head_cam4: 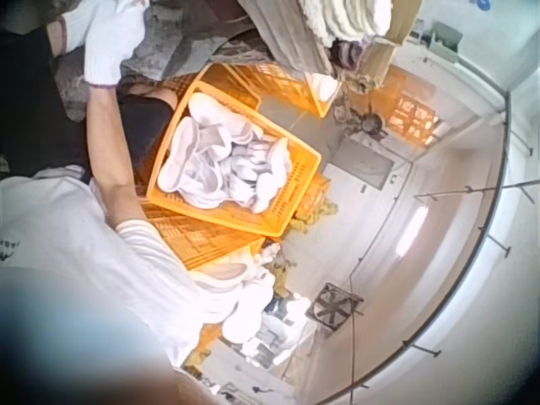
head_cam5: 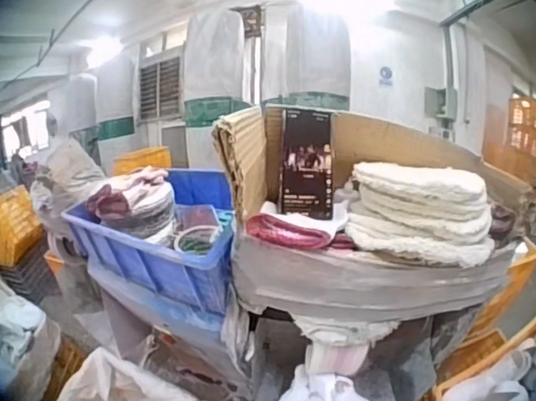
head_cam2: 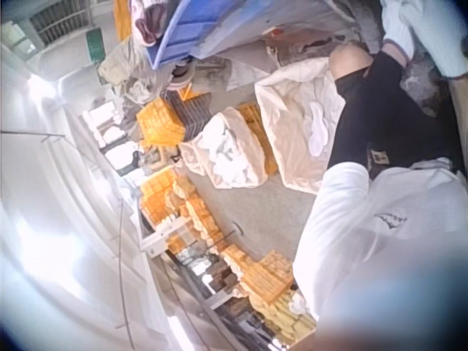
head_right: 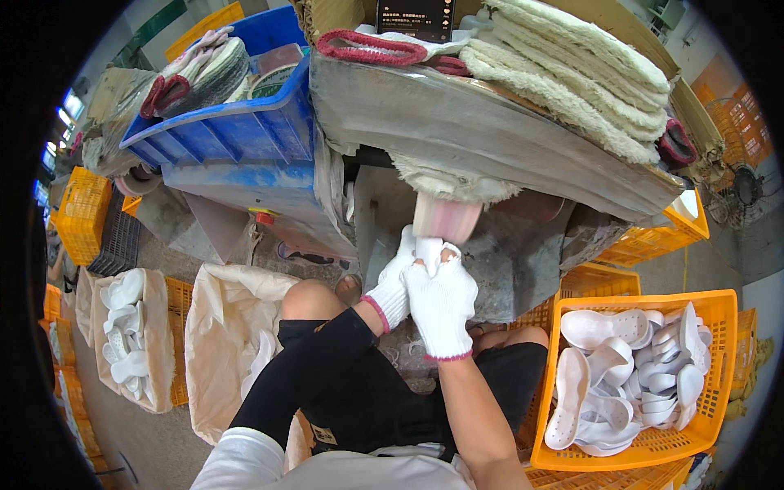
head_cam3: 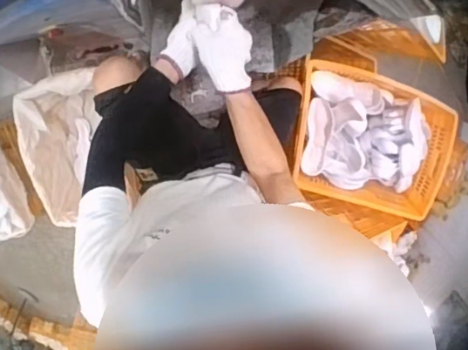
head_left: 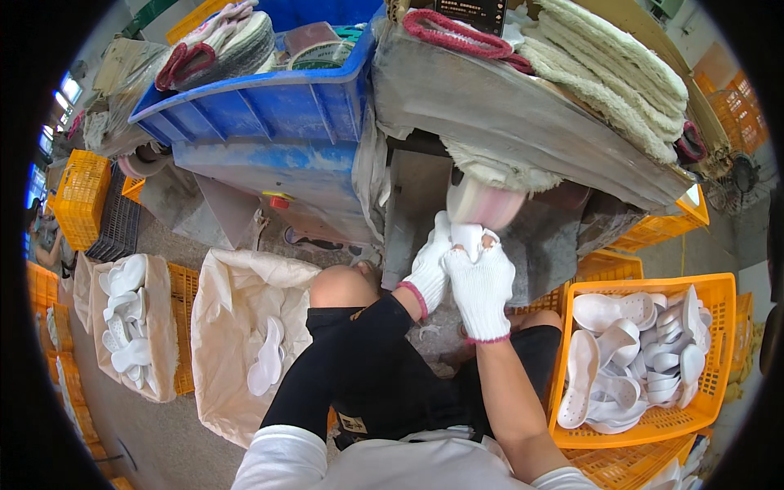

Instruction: The person sits at a grinding machine and repeatedly presses white shoe insoles against a rotating abrasive wheel to smooth their surfaces. They pick insoles from a nearby yellow crate, grind them one at a time, and place the finished pieces into a bag on the floor.

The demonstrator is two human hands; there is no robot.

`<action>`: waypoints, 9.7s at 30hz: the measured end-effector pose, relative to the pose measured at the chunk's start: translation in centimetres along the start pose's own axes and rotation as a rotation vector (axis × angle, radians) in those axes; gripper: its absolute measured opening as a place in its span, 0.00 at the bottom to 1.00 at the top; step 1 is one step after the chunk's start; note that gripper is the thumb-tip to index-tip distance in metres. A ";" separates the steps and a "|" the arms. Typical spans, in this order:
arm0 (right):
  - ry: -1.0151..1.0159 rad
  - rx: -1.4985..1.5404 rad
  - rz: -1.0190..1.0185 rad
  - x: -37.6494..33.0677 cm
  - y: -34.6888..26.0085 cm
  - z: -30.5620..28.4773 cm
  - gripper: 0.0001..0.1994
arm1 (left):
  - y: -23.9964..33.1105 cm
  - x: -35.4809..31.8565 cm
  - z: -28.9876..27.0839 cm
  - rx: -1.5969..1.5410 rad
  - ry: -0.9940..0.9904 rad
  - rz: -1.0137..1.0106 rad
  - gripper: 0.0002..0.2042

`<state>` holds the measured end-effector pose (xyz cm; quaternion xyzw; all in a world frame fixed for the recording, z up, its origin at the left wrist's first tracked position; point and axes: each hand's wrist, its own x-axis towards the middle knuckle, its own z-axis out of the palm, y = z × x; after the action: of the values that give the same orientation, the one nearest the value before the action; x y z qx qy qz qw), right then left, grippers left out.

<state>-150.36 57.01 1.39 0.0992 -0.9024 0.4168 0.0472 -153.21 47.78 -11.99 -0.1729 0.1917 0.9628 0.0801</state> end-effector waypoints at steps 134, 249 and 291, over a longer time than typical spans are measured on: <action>0.061 0.420 0.047 5.7 3.9 -11.1 0.31 | 0.1 8.4 -2.7 2.453 0.204 0.661 0.23; -0.190 -0.145 -0.487 -3.8 2.9 -6.9 0.15 | -0.8 -3.2 6.6 -0.156 0.093 -0.075 0.41; 0.036 0.096 0.059 0.0 -0.4 0.3 0.19 | -0.8 -0.5 0.0 0.039 0.140 0.071 0.26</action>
<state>-150.27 56.54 1.47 0.0671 -0.8828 0.4626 0.0465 -152.54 48.52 -12.05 -0.2312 0.2217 0.9466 0.0359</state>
